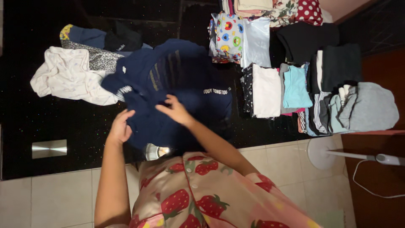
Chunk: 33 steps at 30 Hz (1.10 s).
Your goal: The person folds various pieces of clothing, including a light blue shirt, black star-patterned clothes, grey shorts, a navy blue shirt, and white patterned items, by hand on a table and places them into organized stacks.
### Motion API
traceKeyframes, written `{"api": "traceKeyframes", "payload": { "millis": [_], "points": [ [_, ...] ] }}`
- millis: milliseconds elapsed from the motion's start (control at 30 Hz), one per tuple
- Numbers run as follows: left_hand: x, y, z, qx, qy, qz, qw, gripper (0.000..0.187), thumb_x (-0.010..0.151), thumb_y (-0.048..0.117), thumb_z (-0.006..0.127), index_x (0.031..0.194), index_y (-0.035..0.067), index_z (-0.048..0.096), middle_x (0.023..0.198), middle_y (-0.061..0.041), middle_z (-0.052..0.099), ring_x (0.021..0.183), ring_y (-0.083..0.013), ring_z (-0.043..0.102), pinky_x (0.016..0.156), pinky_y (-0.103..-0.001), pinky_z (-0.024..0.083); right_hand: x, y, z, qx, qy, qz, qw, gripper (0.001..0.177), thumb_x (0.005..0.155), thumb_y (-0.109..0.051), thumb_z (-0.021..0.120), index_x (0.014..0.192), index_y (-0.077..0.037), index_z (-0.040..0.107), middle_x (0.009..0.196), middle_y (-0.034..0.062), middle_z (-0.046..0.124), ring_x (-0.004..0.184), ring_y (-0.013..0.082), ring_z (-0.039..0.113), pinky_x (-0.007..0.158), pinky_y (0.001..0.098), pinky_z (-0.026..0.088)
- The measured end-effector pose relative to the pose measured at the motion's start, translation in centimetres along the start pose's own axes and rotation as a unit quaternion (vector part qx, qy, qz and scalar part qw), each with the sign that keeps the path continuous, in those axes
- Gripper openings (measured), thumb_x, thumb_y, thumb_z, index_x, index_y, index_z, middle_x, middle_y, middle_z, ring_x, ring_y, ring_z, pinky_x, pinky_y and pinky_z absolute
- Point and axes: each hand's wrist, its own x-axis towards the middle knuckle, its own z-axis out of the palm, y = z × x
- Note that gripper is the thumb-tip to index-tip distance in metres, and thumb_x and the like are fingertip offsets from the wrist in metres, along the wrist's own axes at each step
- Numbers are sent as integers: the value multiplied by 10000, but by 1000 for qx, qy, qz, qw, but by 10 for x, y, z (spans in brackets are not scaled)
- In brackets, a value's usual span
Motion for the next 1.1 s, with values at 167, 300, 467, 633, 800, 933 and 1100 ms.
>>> {"api": "traceKeyframes", "payload": {
  "millis": [167,300,467,633,800,933,1100],
  "points": [
    [-15,15,-13,-126,-127,53,982,366,890,116,644,1223,-34,652,1157,-130,717,1028,-254,717,954,-381,561,27,15,33,159,-108,87,977,563,897,-242,740,1339,98,665,1213,233,721,963,257,667,808,399,522],
    [-24,44,-57,101,66,51,991,312,903,139,650,1147,-49,698,1117,-182,723,984,-313,685,918,-432,533,54,36,1,280,19,112,953,472,975,-165,739,1392,-53,547,1308,31,614,1235,151,588,1086,323,456],
    [-37,42,-25,615,233,381,650,349,665,177,810,978,32,764,1114,-256,712,984,-414,684,842,-465,538,54,5,-26,542,-40,68,837,457,912,-114,685,1352,-23,596,1330,132,626,1252,290,589,1135,434,449],
    [12,11,57,426,-178,348,816,215,869,185,684,1032,72,765,1047,-151,760,979,-301,732,875,-392,563,9,-26,12,-113,-10,-264,958,641,833,-305,712,1372,16,580,1457,205,511,1374,358,469,1158,433,358],
    [39,40,95,252,-161,269,916,219,885,189,677,1048,62,753,1052,-146,754,969,-289,725,863,-385,560,-16,-52,2,-187,-95,-271,939,472,990,-176,538,1445,-68,603,1579,198,442,1447,302,415,1217,407,337],
    [30,74,106,191,-202,245,929,223,899,192,673,1060,54,743,1055,-143,750,962,-279,720,853,-380,557,-47,-102,-38,100,-45,-142,984,460,987,-149,615,1437,-55,603,1514,229,505,1404,330,469,1182,426,384],
    [27,90,112,162,-264,201,929,230,916,196,666,1075,45,731,1059,-138,744,952,-267,714,840,-373,555,-117,-195,-42,95,-16,-198,976,940,725,-61,870,1505,-133,351,1418,155,533,1343,298,487,1142,354,409]
  ]
}}
